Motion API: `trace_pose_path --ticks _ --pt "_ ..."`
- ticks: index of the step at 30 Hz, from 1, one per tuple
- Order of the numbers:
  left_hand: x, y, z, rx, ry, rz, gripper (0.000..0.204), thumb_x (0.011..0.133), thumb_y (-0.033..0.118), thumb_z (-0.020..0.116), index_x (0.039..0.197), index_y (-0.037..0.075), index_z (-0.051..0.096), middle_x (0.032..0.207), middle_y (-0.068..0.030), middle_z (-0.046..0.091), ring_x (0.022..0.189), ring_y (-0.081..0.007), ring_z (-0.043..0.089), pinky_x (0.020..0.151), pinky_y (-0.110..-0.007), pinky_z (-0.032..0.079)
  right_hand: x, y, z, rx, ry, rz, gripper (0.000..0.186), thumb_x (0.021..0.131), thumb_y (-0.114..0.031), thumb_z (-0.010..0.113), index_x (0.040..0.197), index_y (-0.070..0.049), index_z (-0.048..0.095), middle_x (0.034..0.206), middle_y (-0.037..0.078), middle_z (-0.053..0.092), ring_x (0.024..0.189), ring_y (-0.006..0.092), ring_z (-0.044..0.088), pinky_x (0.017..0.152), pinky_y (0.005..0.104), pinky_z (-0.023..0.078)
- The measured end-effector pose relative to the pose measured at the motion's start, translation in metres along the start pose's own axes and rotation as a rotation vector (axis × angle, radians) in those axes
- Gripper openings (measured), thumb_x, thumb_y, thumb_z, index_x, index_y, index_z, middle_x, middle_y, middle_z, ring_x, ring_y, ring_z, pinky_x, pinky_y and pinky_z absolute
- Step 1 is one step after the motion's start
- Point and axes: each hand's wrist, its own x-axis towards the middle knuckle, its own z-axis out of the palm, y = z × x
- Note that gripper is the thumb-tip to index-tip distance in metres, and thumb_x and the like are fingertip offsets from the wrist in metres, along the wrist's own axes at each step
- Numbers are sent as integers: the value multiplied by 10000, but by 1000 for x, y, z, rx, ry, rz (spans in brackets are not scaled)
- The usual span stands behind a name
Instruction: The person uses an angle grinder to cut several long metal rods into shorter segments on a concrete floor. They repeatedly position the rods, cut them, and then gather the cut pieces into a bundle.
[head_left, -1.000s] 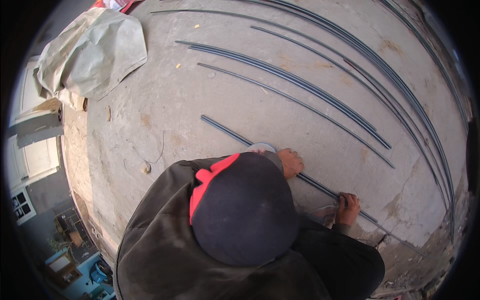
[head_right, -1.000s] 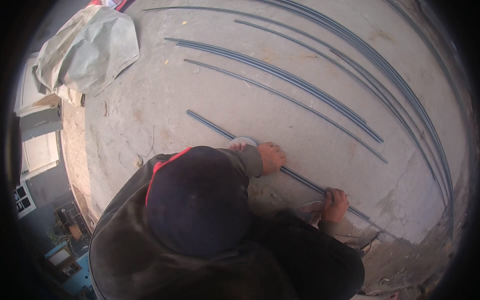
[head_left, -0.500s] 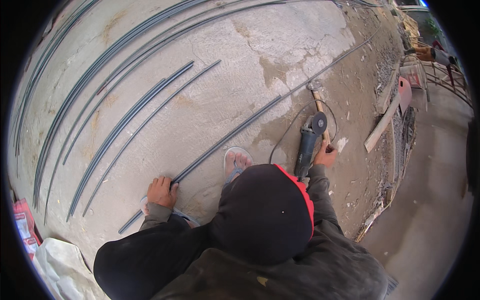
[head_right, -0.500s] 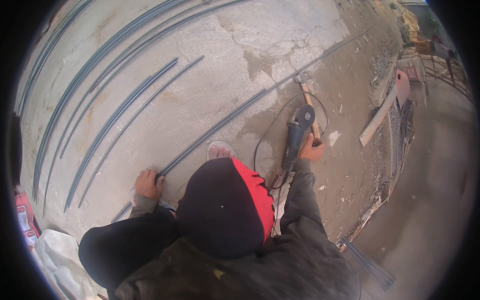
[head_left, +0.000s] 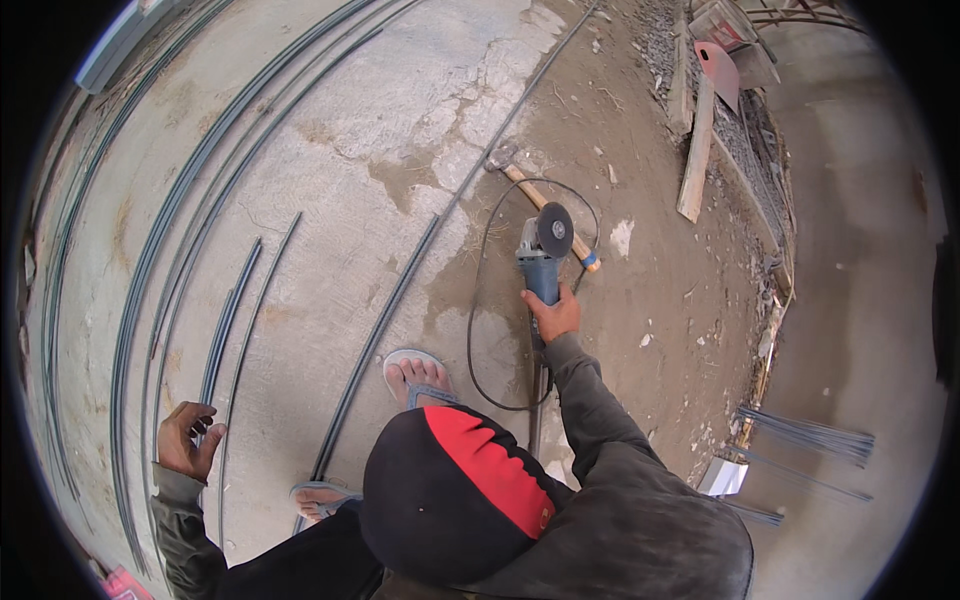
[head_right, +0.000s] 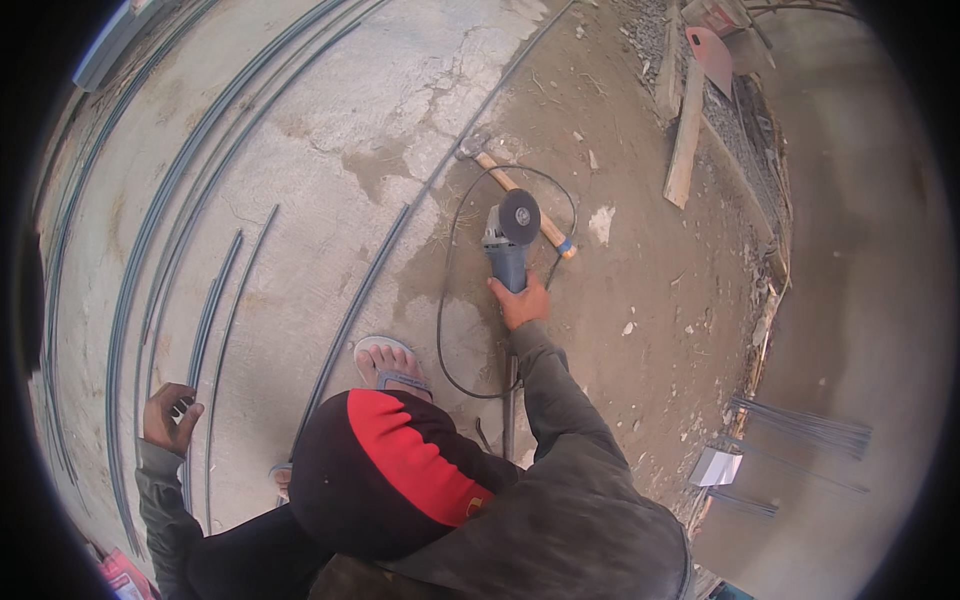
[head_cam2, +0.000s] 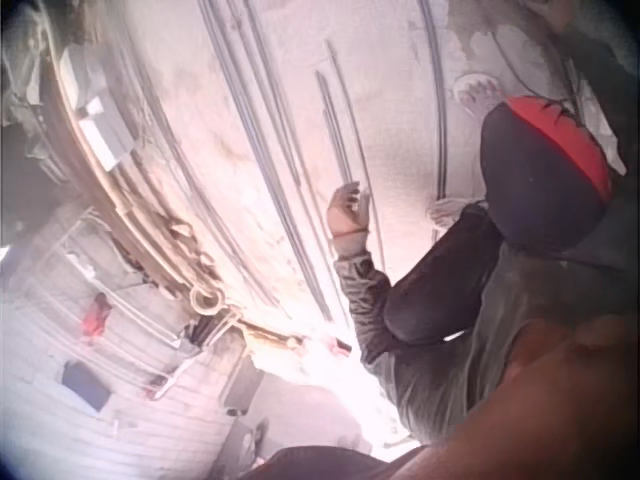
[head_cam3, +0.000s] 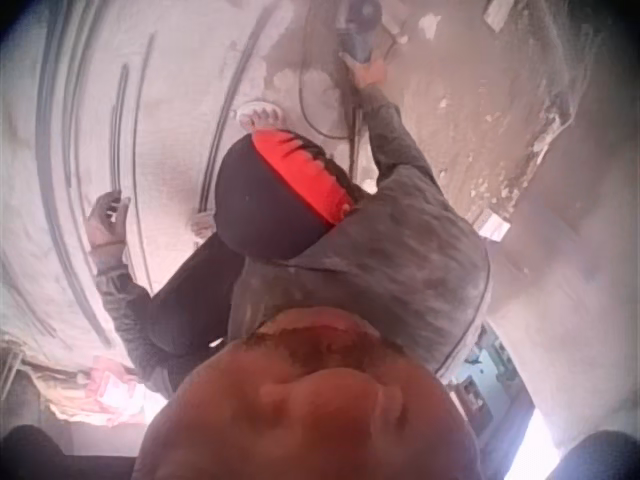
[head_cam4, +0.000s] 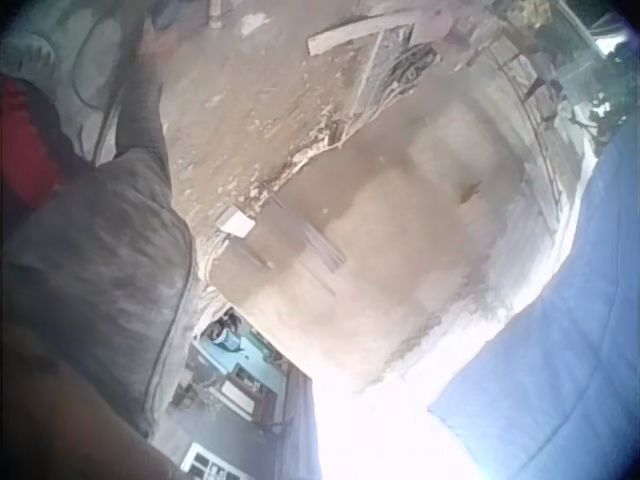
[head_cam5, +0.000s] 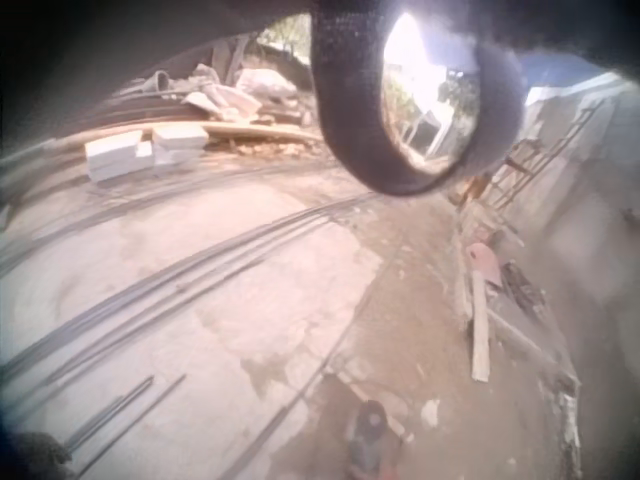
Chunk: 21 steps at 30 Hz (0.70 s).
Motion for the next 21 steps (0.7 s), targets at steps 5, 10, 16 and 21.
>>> trace_pose_path --ticks 5,10,16,21 --pt "142 168 1 118 -428 467 604 833 526 784 1039 -35 700 948 -178 703 806 -281 687 719 -386 559 -46 -70 -68 536 -148 65 525 767 -308 870 1065 72 664 903 136 720 797 192 684 719 343 546" --pt "159 308 177 -562 -488 605 944 834 692 725 1391 -45 529 1185 -246 654 1064 -324 667 888 -410 551 -73 -129 -145 512 139 -96 548 833 -348 839 1103 85 638 911 120 715 768 161 668 689 329 537" --pt "107 392 192 -1276 -650 730 899 930 690 612 1425 -46 466 1209 -163 612 1093 -219 613 919 -349 512 -107 -192 -225 609 494 -354 624 1020 -457 554 1261 118 550 1084 223 690 987 265 649 899 388 491" --pt "117 419 158 -1342 -433 786 814 930 638 661 1335 -55 532 1143 -120 651 1041 -181 620 900 -327 506 -123 -220 -204 611 605 -321 643 1004 -473 611 1240 121 545 1077 235 692 971 291 673 872 373 511"
